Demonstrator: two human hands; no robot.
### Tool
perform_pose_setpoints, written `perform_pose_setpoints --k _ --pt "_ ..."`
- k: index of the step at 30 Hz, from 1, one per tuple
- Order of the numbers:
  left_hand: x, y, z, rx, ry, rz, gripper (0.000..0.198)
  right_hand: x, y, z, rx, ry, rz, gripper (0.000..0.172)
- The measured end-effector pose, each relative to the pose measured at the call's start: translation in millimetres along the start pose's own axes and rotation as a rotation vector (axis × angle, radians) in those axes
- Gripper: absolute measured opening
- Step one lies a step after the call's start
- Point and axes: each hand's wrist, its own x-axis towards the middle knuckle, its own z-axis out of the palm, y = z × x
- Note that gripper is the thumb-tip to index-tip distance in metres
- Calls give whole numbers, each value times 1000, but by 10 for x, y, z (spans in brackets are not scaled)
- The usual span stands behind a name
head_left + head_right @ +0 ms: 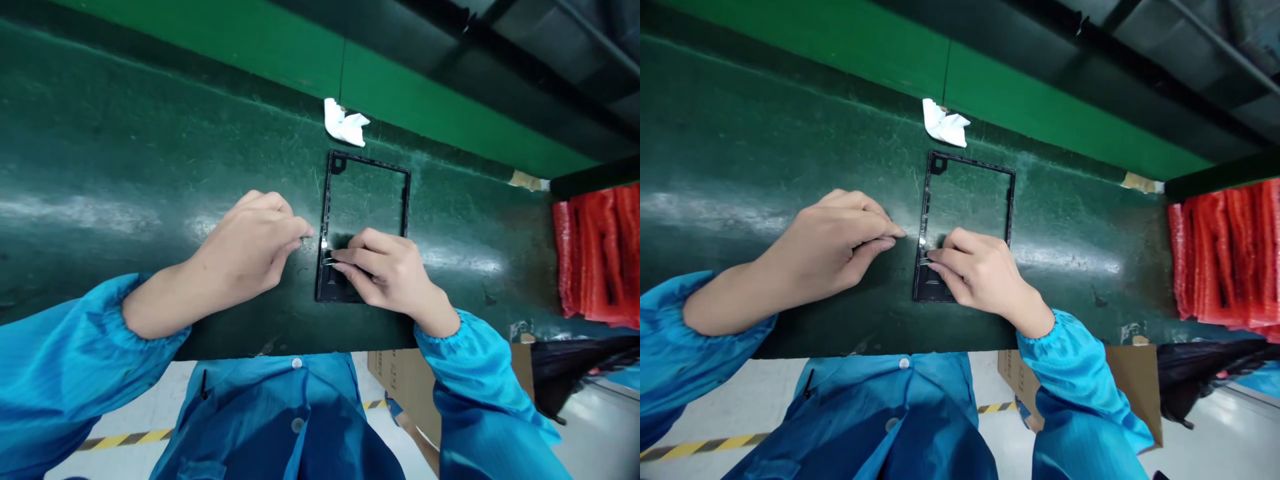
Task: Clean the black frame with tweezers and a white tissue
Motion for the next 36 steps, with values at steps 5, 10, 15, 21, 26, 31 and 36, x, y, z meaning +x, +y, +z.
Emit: perform_pose_setpoints --k 5,10,15,21,26,31,36 --pt "-17 46 64 27 24 55 41 -27 -33 42 20 -20 -28 18" --pt "-53 161 253 85 -27 131 101 -40 -42 81 6 5 -39 15" --pt "-67 194 355 111 -35 140 91 -45 -85 85 -80 0 -63 17" --pt "-63 156 359 113 -44 140 89 -24 -105 79 -117 0 -115 14" --pt "-56 145 374 117 -51 137 86 -18 -95 81 -139 -8 -153 16" --pt "-62 137 395 117 -50 152 93 -49 -63 103 -95 -13 -157 14" --pt "-79 131 401 97 -49 151 92 -90 -27 100 -43 44 -116 13"
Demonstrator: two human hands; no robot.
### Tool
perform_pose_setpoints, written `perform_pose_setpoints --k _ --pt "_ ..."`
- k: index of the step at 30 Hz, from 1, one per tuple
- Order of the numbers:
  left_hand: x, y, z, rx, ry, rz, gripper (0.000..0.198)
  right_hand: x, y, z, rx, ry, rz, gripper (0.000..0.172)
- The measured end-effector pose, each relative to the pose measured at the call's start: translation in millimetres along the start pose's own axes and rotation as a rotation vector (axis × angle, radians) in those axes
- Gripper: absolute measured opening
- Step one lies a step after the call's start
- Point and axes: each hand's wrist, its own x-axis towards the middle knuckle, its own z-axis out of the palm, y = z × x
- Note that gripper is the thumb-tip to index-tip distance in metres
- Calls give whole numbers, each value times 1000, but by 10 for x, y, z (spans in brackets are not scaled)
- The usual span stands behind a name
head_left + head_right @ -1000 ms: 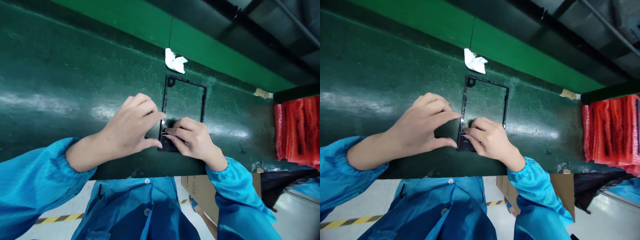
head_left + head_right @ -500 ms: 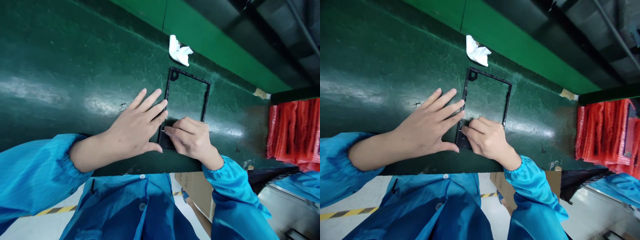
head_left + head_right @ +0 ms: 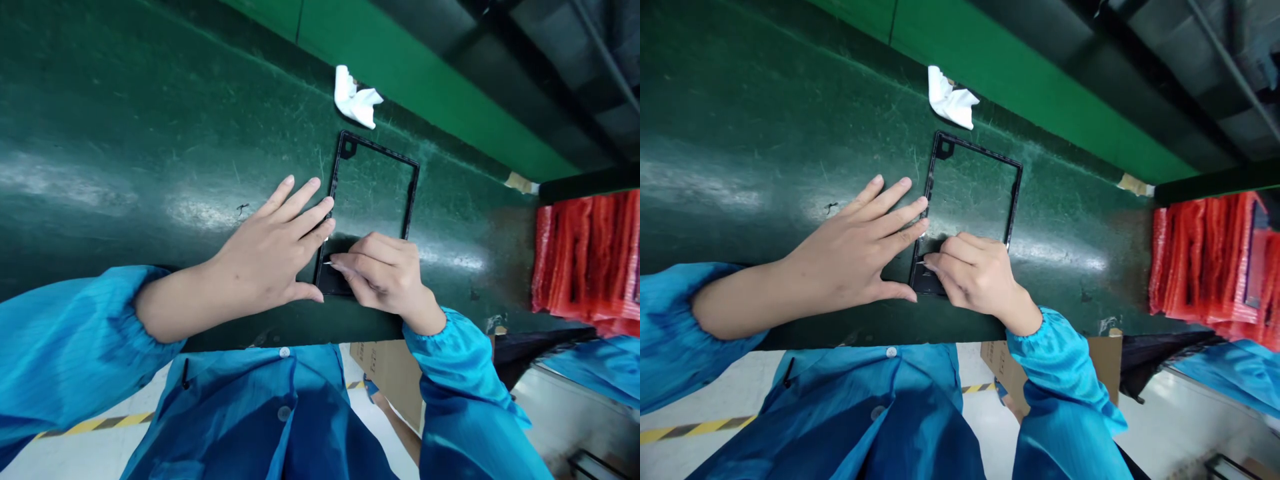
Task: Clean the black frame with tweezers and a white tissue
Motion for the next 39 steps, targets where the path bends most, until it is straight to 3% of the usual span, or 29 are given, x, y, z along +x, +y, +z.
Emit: perform_pose_setpoints --k 18,28,39 --pt "1 0 10 -61 28 -21 90 42 -111 -39 -157 -30 0 17" --pt "21 1 -8 -1 -22 -32 92 39 -162 -23 -216 -38 -46 13" --pt "-4 -4 16 -33 15 -28 88 -37 -72 -14 -28 -5 2 16"
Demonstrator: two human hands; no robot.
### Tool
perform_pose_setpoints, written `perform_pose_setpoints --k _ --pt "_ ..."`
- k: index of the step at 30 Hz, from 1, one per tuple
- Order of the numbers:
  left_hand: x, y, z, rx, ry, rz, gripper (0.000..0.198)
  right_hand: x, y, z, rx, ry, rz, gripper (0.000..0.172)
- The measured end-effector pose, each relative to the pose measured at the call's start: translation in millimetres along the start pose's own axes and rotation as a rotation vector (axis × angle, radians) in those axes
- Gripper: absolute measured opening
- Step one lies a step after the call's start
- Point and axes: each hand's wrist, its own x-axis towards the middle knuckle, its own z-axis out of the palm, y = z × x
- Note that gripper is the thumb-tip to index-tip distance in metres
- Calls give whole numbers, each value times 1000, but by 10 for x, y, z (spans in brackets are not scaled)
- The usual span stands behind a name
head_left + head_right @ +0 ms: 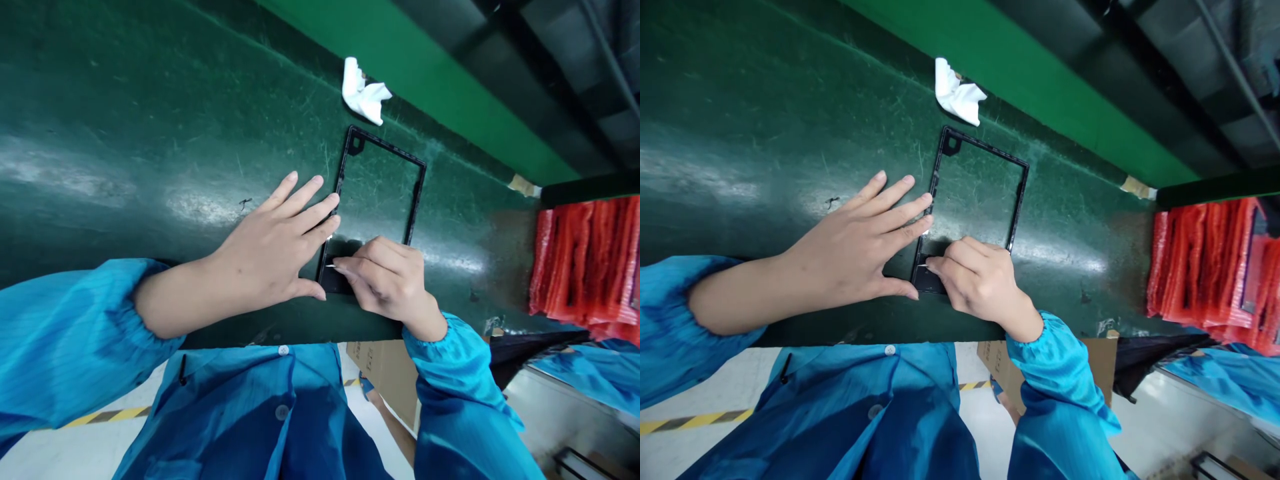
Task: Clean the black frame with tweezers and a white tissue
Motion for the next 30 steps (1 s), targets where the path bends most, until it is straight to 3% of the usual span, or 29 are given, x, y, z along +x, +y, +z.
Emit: perform_pose_setpoints --k 13,17,21,27,29,30 --pt "7 -3 -7 -36 -15 -2 89 22 -4 -76 363 -20 14 9" --pt "6 0 -16 -23 -20 -5 93 35 40 -53 242 35 25 10" --pt "6 -4 -14 -43 -19 -5 92 24 56 -19 84 1 28 17" --pt "34 6 -51 -22 -23 14 103 27 46 -9 82 45 28 20" --pt "42 15 -99 -48 10 20 93 23 74 21 87 78 19 21" --pt "38 20 -127 -79 36 12 76 18 87 42 90 101 17 21"
